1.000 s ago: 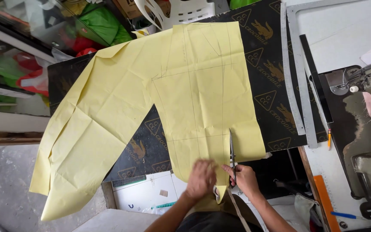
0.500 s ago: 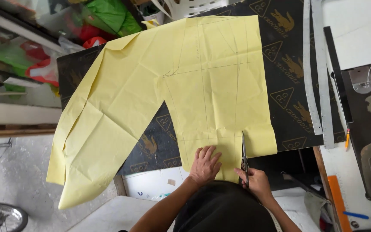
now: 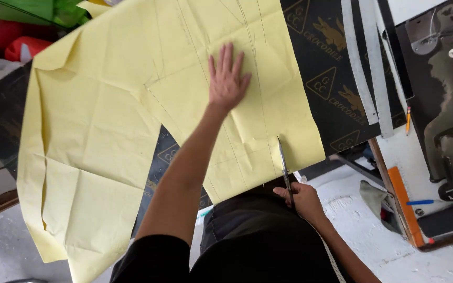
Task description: Cutting a paper pattern for a garment using scissors on a workbench
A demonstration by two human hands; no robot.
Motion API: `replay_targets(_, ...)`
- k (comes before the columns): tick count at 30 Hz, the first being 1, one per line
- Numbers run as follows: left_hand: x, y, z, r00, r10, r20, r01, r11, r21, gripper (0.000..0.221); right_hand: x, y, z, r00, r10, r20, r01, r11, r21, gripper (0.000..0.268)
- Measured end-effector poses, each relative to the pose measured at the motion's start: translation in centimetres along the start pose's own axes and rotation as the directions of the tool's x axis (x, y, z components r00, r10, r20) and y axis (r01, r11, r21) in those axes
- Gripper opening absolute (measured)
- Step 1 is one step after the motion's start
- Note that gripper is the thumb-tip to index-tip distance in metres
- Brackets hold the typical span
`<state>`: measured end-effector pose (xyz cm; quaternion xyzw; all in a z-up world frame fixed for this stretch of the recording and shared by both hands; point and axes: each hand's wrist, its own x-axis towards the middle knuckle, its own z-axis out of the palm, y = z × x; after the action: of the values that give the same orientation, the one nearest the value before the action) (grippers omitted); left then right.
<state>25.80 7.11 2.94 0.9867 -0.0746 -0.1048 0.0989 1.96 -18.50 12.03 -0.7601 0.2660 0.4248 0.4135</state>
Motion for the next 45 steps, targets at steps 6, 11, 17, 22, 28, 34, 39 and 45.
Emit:
replay_targets(6, 3.0, 0.2, -3.5, 0.977, -0.09, 0.193, 0.065, 0.989, 0.129, 0.075, 1.1, -2.1, 0.0, 0.998, 0.058, 0.041, -0.059, 0.998, 0.026, 0.044)
replay_targets(11, 3.2, -0.1, -3.2, 0.989, -0.085, 0.123, 0.073, 0.992, 0.1, 0.091, 2.6, -2.6, 0.2, 1.0, 0.0, 0.007, 0.0, 0.993, 0.118, 0.042)
replay_targets(17, 3.9, -0.6, -2.5, 0.989, -0.075, 0.129, 0.06, 0.991, 0.116, 0.096, 2.9, -2.7, 0.4, 0.999, 0.053, 0.002, -0.053, 0.993, 0.104, 0.045)
replay_targets(22, 3.7, -0.8, -1.9, 0.995, -0.05, 0.081, 0.041, 0.993, 0.113, 0.094, 3.2, -2.6, 0.2, 1.0, 0.03, -0.006, -0.029, 0.992, 0.125, 0.049)
replay_targets(28, 3.7, -1.1, -1.5, 0.999, -0.032, 0.018, 0.029, 0.988, 0.155, 0.095, 5.8, -2.4, 0.2, 0.982, -0.185, -0.026, 0.186, 0.982, 0.037, 0.055)
replay_targets(34, 4.2, -1.5, -0.9, 1.0, -0.02, -0.009, 0.021, 0.99, 0.139, 0.104, 5.2, -3.8, 0.0, 0.978, -0.201, -0.048, 0.205, 0.973, 0.11, 0.056)
replay_targets(39, 4.9, -2.3, -0.4, 0.996, 0.039, -0.083, -0.031, 0.995, 0.091, 0.105, 6.0, -4.2, 0.2, 0.978, -0.204, -0.044, 0.208, 0.962, 0.176, 0.054)
replay_targets(45, 4.7, -1.7, -2.0, 0.999, 0.004, 0.04, -0.011, 0.988, 0.157, 0.095, 6.9, -6.5, -0.2, 0.964, -0.263, -0.039, 0.265, 0.961, 0.077, 0.053)
